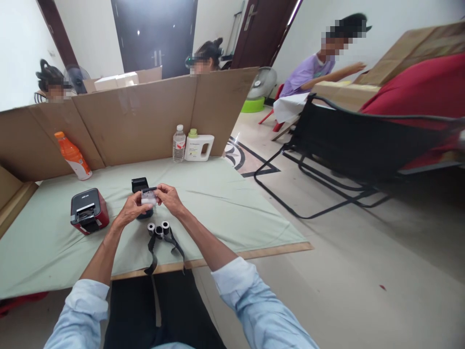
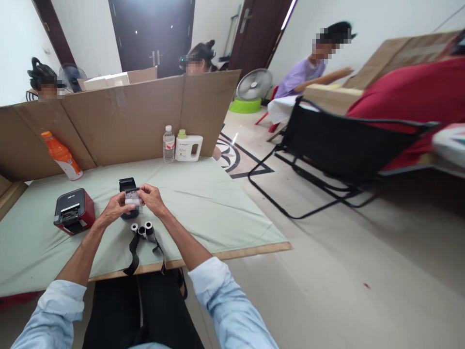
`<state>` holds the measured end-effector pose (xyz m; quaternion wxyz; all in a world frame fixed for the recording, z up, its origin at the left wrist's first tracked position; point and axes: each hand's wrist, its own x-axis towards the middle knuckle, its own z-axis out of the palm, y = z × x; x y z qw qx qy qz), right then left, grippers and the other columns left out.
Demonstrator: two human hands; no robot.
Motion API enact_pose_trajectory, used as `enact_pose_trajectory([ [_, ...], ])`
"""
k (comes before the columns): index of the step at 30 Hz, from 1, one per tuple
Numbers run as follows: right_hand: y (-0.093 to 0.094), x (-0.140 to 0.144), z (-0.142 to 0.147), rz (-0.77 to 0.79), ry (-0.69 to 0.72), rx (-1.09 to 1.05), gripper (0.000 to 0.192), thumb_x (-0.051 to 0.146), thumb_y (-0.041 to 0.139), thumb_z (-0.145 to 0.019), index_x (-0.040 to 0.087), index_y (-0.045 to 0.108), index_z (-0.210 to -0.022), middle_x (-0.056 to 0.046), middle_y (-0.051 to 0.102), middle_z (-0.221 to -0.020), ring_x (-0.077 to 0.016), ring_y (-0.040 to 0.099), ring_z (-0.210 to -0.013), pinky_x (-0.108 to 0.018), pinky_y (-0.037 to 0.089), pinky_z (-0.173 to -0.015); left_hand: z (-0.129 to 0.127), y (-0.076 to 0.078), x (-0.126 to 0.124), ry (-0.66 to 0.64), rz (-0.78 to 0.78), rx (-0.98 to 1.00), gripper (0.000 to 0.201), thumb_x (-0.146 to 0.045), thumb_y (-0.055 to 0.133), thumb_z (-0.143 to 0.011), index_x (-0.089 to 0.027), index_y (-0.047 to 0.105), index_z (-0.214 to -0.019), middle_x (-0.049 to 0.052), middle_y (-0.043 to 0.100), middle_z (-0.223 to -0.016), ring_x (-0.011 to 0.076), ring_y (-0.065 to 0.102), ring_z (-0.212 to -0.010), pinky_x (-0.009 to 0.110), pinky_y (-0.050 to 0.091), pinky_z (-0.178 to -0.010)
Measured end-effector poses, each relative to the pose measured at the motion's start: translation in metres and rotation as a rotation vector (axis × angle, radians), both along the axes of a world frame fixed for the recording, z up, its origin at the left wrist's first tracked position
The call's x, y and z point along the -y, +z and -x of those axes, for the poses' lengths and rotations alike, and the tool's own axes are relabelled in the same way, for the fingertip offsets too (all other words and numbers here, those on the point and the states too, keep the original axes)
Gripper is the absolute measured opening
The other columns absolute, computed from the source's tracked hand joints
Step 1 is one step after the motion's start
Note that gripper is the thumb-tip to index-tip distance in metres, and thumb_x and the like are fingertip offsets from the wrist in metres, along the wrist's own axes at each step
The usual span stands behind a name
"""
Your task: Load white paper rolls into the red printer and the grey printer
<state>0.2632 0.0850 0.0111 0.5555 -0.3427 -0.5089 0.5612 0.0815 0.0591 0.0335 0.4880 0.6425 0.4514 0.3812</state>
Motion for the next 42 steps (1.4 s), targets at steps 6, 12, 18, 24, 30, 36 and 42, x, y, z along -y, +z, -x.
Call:
enact_pose_trajectory([
  [6, 0.0, 0.017, -0.013, 0.108, -0.006, -0.135, 0.036, 0.05, 0.079, -0.069, 0.022, 0.056, -0.073, 0.004, 0.064, -0.056, -0.0108, 0.057, -0.049, -0.022, 0.05, -0.049, -0.011, 0.002, 0.005, 0.07, -0.129, 0.022, 0.038, -0.029, 0.081, -0.066, -0.014, 0.066, -0.096, 0.001, 0.07, -0.083, 0.014, 0.063, -0.071, 0.025, 0.051, -0.066],
  [12, 0.001, 0.034, -0.025, 0.103, -0.019, -0.175, 0.04, 0.053, 0.082, -0.068, 0.023, 0.058, -0.08, 0.005, 0.065, -0.062, -0.0124, 0.061, -0.053, -0.024, 0.051, -0.05, -0.021, 0.018, 0.015, 0.058, -0.301, -0.109, 0.03, -0.018, 0.074, -0.068, -0.014, 0.074, -0.098, 0.003, 0.071, -0.088, 0.0155, 0.064, -0.078, 0.026, 0.05, -0.071],
  [18, 0.012, 0.057, -0.055, -0.103, -0.164, 0.055, 0.032, 0.052, 0.074, -0.079, 0.021, 0.068, -0.082, 0.001, 0.069, -0.072, -0.0141, 0.061, -0.063, -0.027, 0.053, -0.058, -0.028, 0.042, 0.007, -0.138, -0.386, -0.276, 0.044, -0.013, 0.068, -0.075, -0.015, 0.077, -0.118, 0.006, 0.071, -0.099, 0.0129, 0.06, -0.075, 0.025, 0.049, -0.07],
  [24, -0.003, 0.095, -0.092, -0.135, -0.317, 0.309, 0.027, 0.043, 0.064, -0.087, 0.019, 0.064, -0.072, 0.001, 0.06, -0.065, -0.0138, 0.053, -0.06, -0.027, 0.045, -0.058, -0.062, 0.042, -0.002, -0.347, -0.448, -0.448, 0.047, -0.004, 0.062, -0.073, -0.019, 0.08, -0.114, 0.006, 0.072, -0.101, 0.0149, 0.064, -0.078, 0.028, 0.052, -0.079],
  [30, -0.037, 0.132, -0.099, -0.097, -0.29, 0.481, 0.015, 0.032, 0.06, -0.084, 0.02, 0.068, -0.082, 0.0, 0.066, -0.072, -0.0161, 0.058, -0.065, -0.028, 0.047, -0.063, -0.089, 0.017, 0.0, -0.542, -0.407, -0.649, 0.047, -0.001, 0.056, -0.063, -0.022, 0.083, -0.094, 0.005, 0.075, -0.089, 0.0199, 0.065, -0.08, 0.028, 0.052, -0.079],
  [36, -0.057, 0.152, -0.085, -0.164, -0.168, 0.714, 0.016, 0.023, 0.055, -0.086, 0.021, 0.07, -0.086, -0.004, 0.071, -0.081, -0.019, 0.064, -0.074, -0.031, 0.049, -0.073, -0.089, 0.006, -0.001, -0.613, -0.224, -0.611, 0.044, -0.002, 0.059, -0.055, -0.023, 0.084, -0.084, 0.002, 0.076, -0.08, 0.0193, 0.065, -0.07, 0.026, 0.049, -0.066],
  [42, -0.054, 0.156, -0.078, -0.253, -0.113, 0.799, 0.018, 0.016, 0.053, -0.087, 0.022, 0.07, -0.086, -0.005, 0.071, -0.088, -0.0208, 0.064, -0.084, -0.033, 0.049, -0.082, -0.056, 0.021, 0.003, -0.515, -0.141, -0.521, 0.045, -0.009, 0.062, -0.066, -0.018, 0.082, -0.106, 0.007, 0.08, -0.1, 0.02, 0.07, -0.08, 0.026, 0.052, -0.07],
])
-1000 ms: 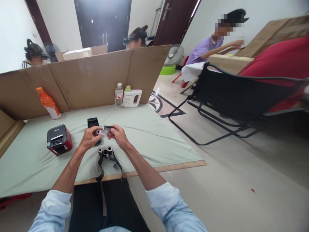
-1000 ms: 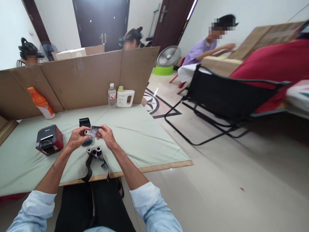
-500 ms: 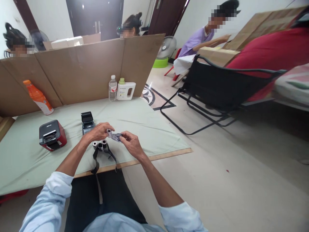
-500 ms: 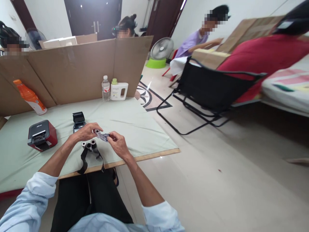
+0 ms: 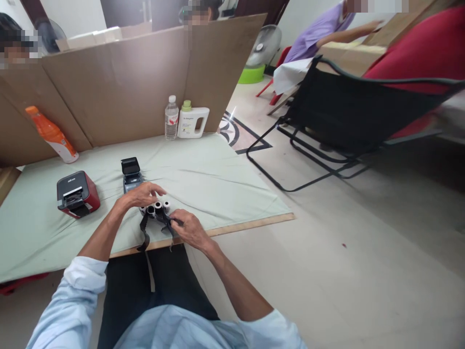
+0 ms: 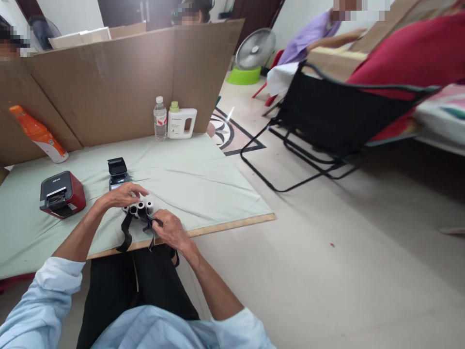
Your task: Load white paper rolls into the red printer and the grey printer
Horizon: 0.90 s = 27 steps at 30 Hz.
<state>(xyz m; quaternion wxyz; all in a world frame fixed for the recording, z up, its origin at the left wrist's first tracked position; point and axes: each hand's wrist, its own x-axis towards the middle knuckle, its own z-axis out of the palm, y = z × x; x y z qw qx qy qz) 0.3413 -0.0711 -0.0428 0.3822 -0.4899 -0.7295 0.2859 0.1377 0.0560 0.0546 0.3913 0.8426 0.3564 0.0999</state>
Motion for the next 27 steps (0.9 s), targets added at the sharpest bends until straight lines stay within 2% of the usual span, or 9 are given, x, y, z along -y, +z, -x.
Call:
enact_pose_trajectory([
  [4, 0.007, 0.003, -0.001, 0.02, 0.046, -0.012, 0.019, 0.014, 0.052, -0.087, 0.022, 0.069, -0.085, -0.005, 0.071, -0.089, -0.0207, 0.064, -0.085, -0.033, 0.049, -0.082, 0.038, 0.002, 0.017, 0.17, -0.055, 0.015, 0.044, -0.015, 0.064, -0.069, -0.018, 0.08, -0.111, 0.009, 0.079, -0.105, 0.0224, 0.071, -0.088, 0.029, 0.055, -0.076],
  [7, 0.01, 0.006, 0.001, 0.04, 0.066, -0.039, 0.019, 0.014, 0.051, -0.088, 0.023, 0.068, -0.083, -0.004, 0.07, -0.087, -0.0205, 0.064, -0.083, -0.032, 0.049, -0.08, 0.056, -0.004, 0.034, 0.204, 0.009, 0.008, 0.047, -0.022, 0.069, -0.068, -0.02, 0.077, -0.114, 0.008, 0.078, -0.113, 0.025, 0.071, -0.096, 0.028, 0.056, -0.073],
  [9, 0.01, 0.008, 0.003, 0.055, 0.076, -0.055, 0.019, 0.015, 0.051, -0.088, 0.023, 0.068, -0.083, -0.004, 0.07, -0.088, -0.0206, 0.064, -0.083, -0.032, 0.049, -0.079, 0.06, -0.011, 0.043, 0.224, 0.02, -0.01, 0.043, -0.026, 0.069, -0.07, -0.02, 0.077, -0.112, 0.008, 0.077, -0.11, 0.0252, 0.071, -0.096, 0.028, 0.056, -0.071],
  [13, 0.009, 0.009, 0.006, 0.07, 0.08, -0.065, 0.02, 0.015, 0.051, -0.088, 0.022, 0.069, -0.086, -0.006, 0.072, -0.093, -0.0209, 0.066, -0.086, -0.032, 0.049, -0.081, 0.061, -0.018, 0.051, 0.286, -0.076, -0.082, 0.028, -0.028, 0.063, -0.078, -0.02, 0.077, -0.101, 0.006, 0.076, -0.094, 0.0233, 0.07, -0.087, 0.031, 0.056, -0.076],
  [19, 0.013, 0.011, 0.004, 0.084, 0.063, -0.005, 0.019, 0.018, 0.052, -0.09, 0.023, 0.07, -0.085, -0.005, 0.071, -0.089, -0.0203, 0.065, -0.082, -0.031, 0.049, -0.077, 0.045, -0.015, 0.061, 0.228, -0.239, -0.034, 0.046, -0.016, 0.066, -0.069, -0.025, 0.076, -0.113, 0.006, 0.075, -0.119, 0.0279, 0.066, -0.11, 0.038, 0.051, -0.102],
  [21, 0.015, 0.012, 0.004, 0.079, 0.046, 0.005, 0.017, 0.02, 0.053, -0.09, 0.023, 0.07, -0.089, -0.006, 0.072, -0.093, -0.0209, 0.066, -0.084, -0.032, 0.049, -0.079, 0.034, -0.016, 0.064, 0.213, -0.236, -0.046, 0.047, -0.015, 0.069, -0.069, -0.026, 0.075, -0.114, 0.006, 0.075, -0.116, 0.0284, 0.066, -0.109, 0.038, 0.05, -0.102],
  [23, 0.016, 0.013, 0.003, 0.075, 0.021, 0.008, 0.016, 0.022, 0.056, -0.089, 0.023, 0.071, -0.094, -0.007, 0.073, -0.096, -0.0218, 0.067, -0.087, -0.033, 0.05, -0.082, 0.025, -0.019, 0.066, 0.234, -0.227, -0.06, 0.039, -0.016, 0.072, -0.073, -0.026, 0.076, -0.11, 0.006, 0.076, -0.107, 0.0284, 0.067, -0.103, 0.038, 0.051, -0.098],
  [27, 0.019, 0.016, 0.001, 0.091, -0.008, -0.023, 0.016, 0.024, 0.06, -0.088, 0.024, 0.071, -0.099, -0.005, 0.075, -0.095, -0.0217, 0.069, -0.089, -0.033, 0.051, -0.083, 0.023, -0.018, 0.067, 0.286, -0.238, -0.034, 0.024, -0.018, 0.072, -0.077, -0.025, 0.076, -0.1, 0.006, 0.077, -0.098, 0.0262, 0.068, -0.092, 0.035, 0.053, -0.089],
])
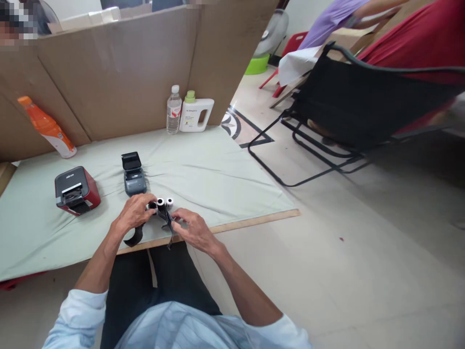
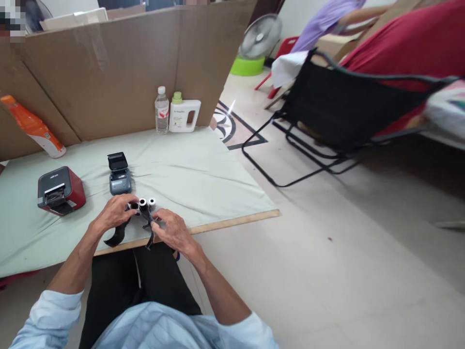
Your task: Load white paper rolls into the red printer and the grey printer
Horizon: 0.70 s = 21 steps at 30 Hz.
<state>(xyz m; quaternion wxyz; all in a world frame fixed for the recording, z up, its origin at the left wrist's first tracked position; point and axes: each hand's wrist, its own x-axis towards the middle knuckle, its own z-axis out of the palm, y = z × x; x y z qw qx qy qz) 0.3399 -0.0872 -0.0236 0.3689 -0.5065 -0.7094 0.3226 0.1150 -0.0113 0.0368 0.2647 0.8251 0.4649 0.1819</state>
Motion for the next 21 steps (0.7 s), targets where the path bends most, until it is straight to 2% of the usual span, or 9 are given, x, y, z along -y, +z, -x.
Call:
enact_pose_trajectory([
  [4, 0.009, -0.001, -0.003, 0.008, -0.057, -0.088, 0.016, 0.029, 0.061, -0.089, 0.024, 0.07, -0.1, -0.005, 0.075, -0.096, -0.0217, 0.069, -0.087, -0.034, 0.052, -0.079, 0.015, 0.019, 0.003, 0.034, -0.003, 0.156, 0.024, -0.02, 0.068, -0.079, -0.023, 0.078, -0.101, 0.006, 0.078, -0.102, 0.024, 0.069, -0.093, 0.035, 0.054, -0.089],
  [8, 0.031, -0.006, 0.001, -0.028, -0.135, -0.264, 0.014, 0.034, 0.061, -0.092, 0.023, 0.069, -0.094, -0.006, 0.074, -0.094, -0.0226, 0.068, -0.086, -0.035, 0.053, -0.077, 0.026, 0.044, 0.011, 0.052, 0.025, 0.304, 0.028, -0.023, 0.069, -0.08, -0.023, 0.08, -0.106, 0.007, 0.078, -0.11, 0.0262, 0.07, -0.104, 0.036, 0.057, -0.088],
  [11, 0.048, -0.01, 0.012, 0.067, -0.116, -0.433, 0.021, 0.042, 0.061, -0.095, 0.023, 0.069, -0.097, -0.007, 0.074, -0.097, -0.0232, 0.069, -0.091, -0.035, 0.054, -0.079, 0.026, 0.055, 0.016, 0.05, 0.01, 0.389, 0.029, -0.024, 0.068, -0.083, -0.023, 0.08, -0.11, 0.009, 0.077, -0.116, 0.0279, 0.069, -0.111, 0.038, 0.058, -0.088],
  [14, 0.058, -0.013, 0.029, 0.227, 0.001, -0.619, 0.037, 0.046, 0.067, -0.093, 0.024, 0.062, -0.121, -0.005, 0.074, -0.1, -0.0215, 0.07, -0.092, -0.034, 0.054, -0.081, 0.025, 0.056, 0.017, 0.036, -0.028, 0.441, 0.027, -0.023, 0.069, -0.084, -0.024, 0.081, -0.108, 0.01, 0.077, -0.116, 0.0286, 0.069, -0.114, 0.042, 0.058, -0.095],
  [16, 0.059, -0.016, 0.041, 0.306, 0.073, -0.736, 0.051, 0.045, 0.071, -0.089, 0.025, 0.055, -0.133, -0.002, 0.072, -0.092, -0.0184, 0.069, -0.084, -0.031, 0.054, -0.077, 0.026, 0.053, 0.017, 0.039, -0.057, 0.456, 0.027, -0.02, 0.067, -0.084, -0.024, 0.081, -0.107, 0.01, 0.077, -0.115, 0.0277, 0.069, -0.114, 0.043, 0.057, -0.099],
  [19, 0.057, -0.021, 0.055, 0.399, 0.139, -0.85, 0.057, 0.039, 0.078, -0.082, 0.025, 0.056, -0.133, 0.004, 0.065, -0.079, -0.0153, 0.065, -0.072, -0.028, 0.054, -0.067, 0.031, 0.044, 0.013, 0.076, -0.092, 0.445, 0.027, -0.017, 0.063, -0.084, -0.023, 0.079, -0.105, 0.009, 0.077, -0.114, 0.0257, 0.07, -0.112, 0.038, 0.059, -0.094],
  [21, 0.056, -0.026, 0.063, 0.436, 0.168, -0.87, 0.046, 0.035, 0.08, -0.078, 0.024, 0.065, -0.12, 0.002, 0.066, -0.079, -0.0152, 0.065, -0.072, -0.027, 0.055, -0.066, 0.037, 0.036, 0.008, 0.106, -0.115, 0.426, 0.027, -0.016, 0.062, -0.082, -0.022, 0.078, -0.103, 0.009, 0.077, -0.113, 0.0246, 0.071, -0.109, 0.035, 0.061, -0.088],
])
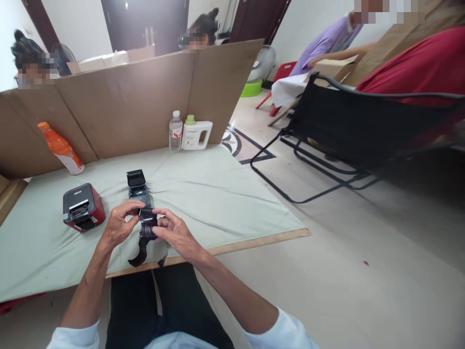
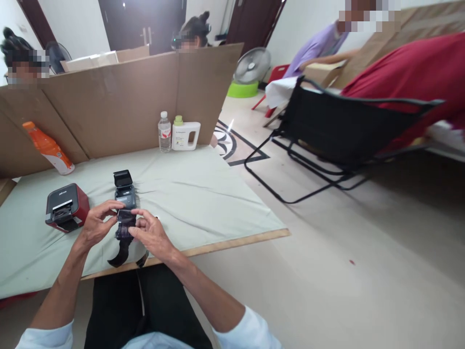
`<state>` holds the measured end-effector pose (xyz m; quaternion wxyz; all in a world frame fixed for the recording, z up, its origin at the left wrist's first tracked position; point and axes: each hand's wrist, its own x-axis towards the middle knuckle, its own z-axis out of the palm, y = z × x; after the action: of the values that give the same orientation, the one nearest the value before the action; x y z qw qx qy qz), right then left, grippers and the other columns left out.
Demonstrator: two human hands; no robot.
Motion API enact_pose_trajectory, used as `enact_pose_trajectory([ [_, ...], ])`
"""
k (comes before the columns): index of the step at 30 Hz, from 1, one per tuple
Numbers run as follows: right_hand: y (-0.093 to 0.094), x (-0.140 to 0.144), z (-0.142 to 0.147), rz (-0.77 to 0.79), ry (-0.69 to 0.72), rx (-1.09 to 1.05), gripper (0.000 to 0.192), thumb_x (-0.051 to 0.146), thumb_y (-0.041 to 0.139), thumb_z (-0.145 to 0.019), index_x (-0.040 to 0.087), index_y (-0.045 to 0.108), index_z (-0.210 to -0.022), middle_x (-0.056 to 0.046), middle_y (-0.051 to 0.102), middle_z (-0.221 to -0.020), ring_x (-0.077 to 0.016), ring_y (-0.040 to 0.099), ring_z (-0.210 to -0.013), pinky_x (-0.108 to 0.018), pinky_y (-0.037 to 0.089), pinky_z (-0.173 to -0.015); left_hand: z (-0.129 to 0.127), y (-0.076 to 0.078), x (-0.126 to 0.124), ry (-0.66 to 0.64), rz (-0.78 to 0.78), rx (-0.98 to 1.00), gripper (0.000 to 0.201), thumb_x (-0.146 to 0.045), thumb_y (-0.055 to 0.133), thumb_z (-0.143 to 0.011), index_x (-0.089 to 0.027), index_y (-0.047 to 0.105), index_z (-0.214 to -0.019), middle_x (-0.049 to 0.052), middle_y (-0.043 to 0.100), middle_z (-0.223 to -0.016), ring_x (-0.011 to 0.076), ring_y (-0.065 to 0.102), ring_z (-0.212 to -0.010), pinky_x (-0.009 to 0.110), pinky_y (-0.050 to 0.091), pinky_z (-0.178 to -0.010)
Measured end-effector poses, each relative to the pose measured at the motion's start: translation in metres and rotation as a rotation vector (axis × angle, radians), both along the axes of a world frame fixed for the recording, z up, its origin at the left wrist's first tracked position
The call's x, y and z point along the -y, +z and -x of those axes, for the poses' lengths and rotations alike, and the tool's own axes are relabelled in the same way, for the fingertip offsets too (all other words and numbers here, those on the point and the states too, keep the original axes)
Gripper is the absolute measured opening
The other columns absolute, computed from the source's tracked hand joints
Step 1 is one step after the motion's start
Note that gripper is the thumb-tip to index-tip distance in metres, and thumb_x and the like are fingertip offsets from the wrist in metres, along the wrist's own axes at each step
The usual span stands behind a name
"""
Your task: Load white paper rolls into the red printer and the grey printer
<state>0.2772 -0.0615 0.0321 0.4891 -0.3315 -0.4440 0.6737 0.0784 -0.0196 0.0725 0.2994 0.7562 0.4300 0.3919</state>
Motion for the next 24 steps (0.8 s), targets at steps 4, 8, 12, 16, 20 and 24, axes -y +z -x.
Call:
enact_pose_trajectory([
  [4, -0.002, -0.018, 0.016, 0.017, -0.006, 0.032, 0.017, 0.028, 0.077, -0.075, 0.018, 0.076, -0.089, -0.002, 0.073, -0.081, -0.0137, 0.066, -0.069, -0.026, 0.055, -0.066, 0.015, -0.018, -0.02, 0.073, -0.06, -0.055, 0.029, -0.014, 0.06, -0.079, -0.02, 0.076, -0.103, 0.008, 0.077, -0.111, 0.0225, 0.071, -0.106, 0.033, 0.062, -0.085],
  [8, -0.004, -0.053, 0.035, 0.056, -0.018, 0.047, 0.016, 0.022, 0.076, -0.072, 0.017, 0.076, -0.087, -0.001, 0.074, -0.077, -0.0117, 0.067, -0.061, -0.023, 0.054, -0.061, 0.031, -0.036, -0.059, 0.155, -0.144, -0.123, 0.034, -0.012, 0.057, -0.077, -0.021, 0.075, -0.104, 0.006, 0.077, -0.11, 0.0211, 0.072, -0.103, 0.034, 0.063, -0.084],
  [12, -0.004, -0.096, 0.05, 0.096, -0.038, 0.127, 0.012, 0.014, 0.077, -0.072, 0.015, 0.073, -0.083, 0.001, 0.072, -0.068, -0.0093, 0.066, -0.052, -0.018, 0.052, -0.054, 0.042, -0.056, -0.102, 0.25, -0.175, -0.232, 0.038, -0.01, 0.057, -0.072, -0.021, 0.076, -0.104, 0.006, 0.078, -0.111, 0.0226, 0.072, -0.103, 0.036, 0.063, -0.086],
  [16, -0.006, -0.119, 0.057, 0.178, -0.08, 0.23, 0.013, 0.003, 0.068, -0.075, 0.015, 0.07, -0.078, 0.003, 0.068, -0.059, -0.0082, 0.064, -0.047, -0.015, 0.046, -0.046, 0.045, -0.073, -0.129, 0.317, -0.16, -0.335, 0.04, -0.01, 0.058, -0.071, -0.021, 0.078, -0.104, 0.007, 0.079, -0.111, 0.0254, 0.071, -0.105, 0.039, 0.061, -0.091],
  [20, -0.015, -0.121, 0.055, 0.196, -0.08, 0.239, 0.018, -0.001, 0.062, -0.077, 0.015, 0.07, -0.079, 0.004, 0.067, -0.057, -0.0082, 0.064, -0.046, -0.014, 0.047, -0.045, 0.044, -0.081, -0.139, 0.328, -0.142, -0.372, 0.04, -0.011, 0.058, -0.072, -0.02, 0.078, -0.106, 0.008, 0.079, -0.108, 0.0255, 0.071, -0.103, 0.039, 0.059, -0.096],
  [24, -0.025, -0.122, 0.052, 0.197, -0.097, 0.246, 0.015, 0.001, 0.064, -0.076, 0.015, 0.069, -0.08, 0.004, 0.067, -0.058, -0.0078, 0.064, -0.046, -0.014, 0.048, -0.045, 0.04, -0.082, -0.141, 0.287, -0.12, -0.403, 0.041, -0.01, 0.059, -0.072, -0.019, 0.078, -0.107, 0.008, 0.078, -0.106, 0.0253, 0.071, -0.102, 0.038, 0.058, -0.096],
])
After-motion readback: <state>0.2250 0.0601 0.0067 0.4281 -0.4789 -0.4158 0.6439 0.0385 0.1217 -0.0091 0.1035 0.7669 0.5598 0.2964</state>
